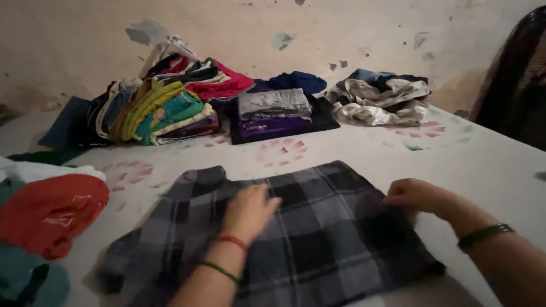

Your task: The person folds a pair of jeans and a plaid shirt on a bed by hand, placing each item onto a stack of other folded clothes.

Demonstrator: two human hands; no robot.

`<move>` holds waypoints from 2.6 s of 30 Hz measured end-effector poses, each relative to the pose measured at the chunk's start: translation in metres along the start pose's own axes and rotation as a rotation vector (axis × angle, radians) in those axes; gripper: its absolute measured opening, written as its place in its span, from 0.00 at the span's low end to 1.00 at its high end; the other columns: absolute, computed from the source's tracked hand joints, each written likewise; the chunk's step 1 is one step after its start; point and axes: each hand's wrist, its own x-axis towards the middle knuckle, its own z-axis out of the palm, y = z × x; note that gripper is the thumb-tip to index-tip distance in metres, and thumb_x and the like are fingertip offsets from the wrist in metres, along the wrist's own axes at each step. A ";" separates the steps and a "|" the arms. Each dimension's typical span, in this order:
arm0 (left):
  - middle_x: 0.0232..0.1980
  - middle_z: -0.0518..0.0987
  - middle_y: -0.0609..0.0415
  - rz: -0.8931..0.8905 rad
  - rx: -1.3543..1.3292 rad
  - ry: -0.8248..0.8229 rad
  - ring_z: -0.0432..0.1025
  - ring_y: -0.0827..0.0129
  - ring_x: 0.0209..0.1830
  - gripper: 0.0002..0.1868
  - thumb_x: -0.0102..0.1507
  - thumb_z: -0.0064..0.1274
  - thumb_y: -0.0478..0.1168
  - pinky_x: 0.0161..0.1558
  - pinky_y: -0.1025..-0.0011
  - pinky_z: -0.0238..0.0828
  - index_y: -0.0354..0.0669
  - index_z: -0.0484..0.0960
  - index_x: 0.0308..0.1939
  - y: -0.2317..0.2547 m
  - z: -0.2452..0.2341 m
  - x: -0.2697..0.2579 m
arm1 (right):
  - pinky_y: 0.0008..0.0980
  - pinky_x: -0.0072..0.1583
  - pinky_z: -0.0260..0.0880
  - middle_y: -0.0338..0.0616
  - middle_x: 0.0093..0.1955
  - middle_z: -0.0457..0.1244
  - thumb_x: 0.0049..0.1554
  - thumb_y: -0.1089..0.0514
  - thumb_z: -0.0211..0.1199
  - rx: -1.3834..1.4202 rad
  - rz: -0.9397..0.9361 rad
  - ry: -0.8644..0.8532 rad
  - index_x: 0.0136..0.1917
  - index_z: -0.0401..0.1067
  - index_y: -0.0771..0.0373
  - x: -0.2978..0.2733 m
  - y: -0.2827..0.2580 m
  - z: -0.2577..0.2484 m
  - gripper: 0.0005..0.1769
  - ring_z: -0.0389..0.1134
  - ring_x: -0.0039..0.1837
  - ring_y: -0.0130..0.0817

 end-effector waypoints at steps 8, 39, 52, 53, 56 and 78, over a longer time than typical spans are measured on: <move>0.43 0.84 0.45 -0.372 -1.011 -0.166 0.81 0.49 0.41 0.30 0.64 0.50 0.61 0.44 0.55 0.79 0.41 0.79 0.57 0.115 0.073 -0.007 | 0.30 0.59 0.72 0.40 0.50 0.74 0.59 0.52 0.61 0.245 -0.366 -0.200 0.54 0.79 0.58 -0.092 -0.086 0.027 0.13 0.73 0.54 0.29; 0.46 0.80 0.54 -0.214 -0.075 0.224 0.73 0.57 0.53 0.10 0.57 0.54 0.33 0.54 0.60 0.71 0.54 0.85 0.38 0.055 0.070 -0.011 | 0.41 0.58 0.72 0.53 0.52 0.72 0.57 0.42 0.64 -0.062 -0.294 0.177 0.58 0.78 0.57 0.094 -0.056 0.066 0.23 0.73 0.54 0.48; 0.70 0.72 0.54 -0.382 -0.313 0.201 0.70 0.52 0.66 0.28 0.60 0.48 0.30 0.64 0.60 0.66 0.48 0.74 0.65 0.060 0.059 -0.011 | 0.48 0.63 0.64 0.53 0.59 0.66 0.51 0.63 0.62 -0.306 -0.905 0.098 0.60 0.74 0.58 0.054 -0.090 0.093 0.22 0.65 0.61 0.57; 0.70 0.72 0.53 -0.328 -0.323 0.227 0.69 0.51 0.65 0.29 0.58 0.49 0.30 0.64 0.60 0.66 0.47 0.73 0.65 0.060 0.060 -0.010 | 0.48 0.63 0.64 0.53 0.59 0.66 0.51 0.63 0.62 -0.304 -0.906 0.098 0.60 0.74 0.58 0.052 -0.091 0.094 0.22 0.65 0.61 0.57; 0.71 0.70 0.54 -0.303 -0.385 0.237 0.69 0.52 0.66 0.32 0.56 0.49 0.29 0.64 0.62 0.65 0.48 0.72 0.65 0.059 0.065 -0.010 | 0.46 0.65 0.63 0.55 0.64 0.63 0.53 0.63 0.59 -0.210 -0.808 0.038 0.67 0.70 0.56 0.057 -0.091 0.092 0.27 0.64 0.64 0.56; 0.71 0.70 0.53 -0.346 -0.643 0.262 0.66 0.62 0.72 0.32 0.58 0.47 0.27 0.68 0.68 0.64 0.48 0.72 0.67 0.066 0.054 -0.004 | 0.46 0.65 0.66 0.45 0.74 0.54 0.56 0.60 0.53 -0.402 -0.545 -0.045 0.71 0.64 0.47 0.026 -0.122 0.085 0.30 0.67 0.63 0.56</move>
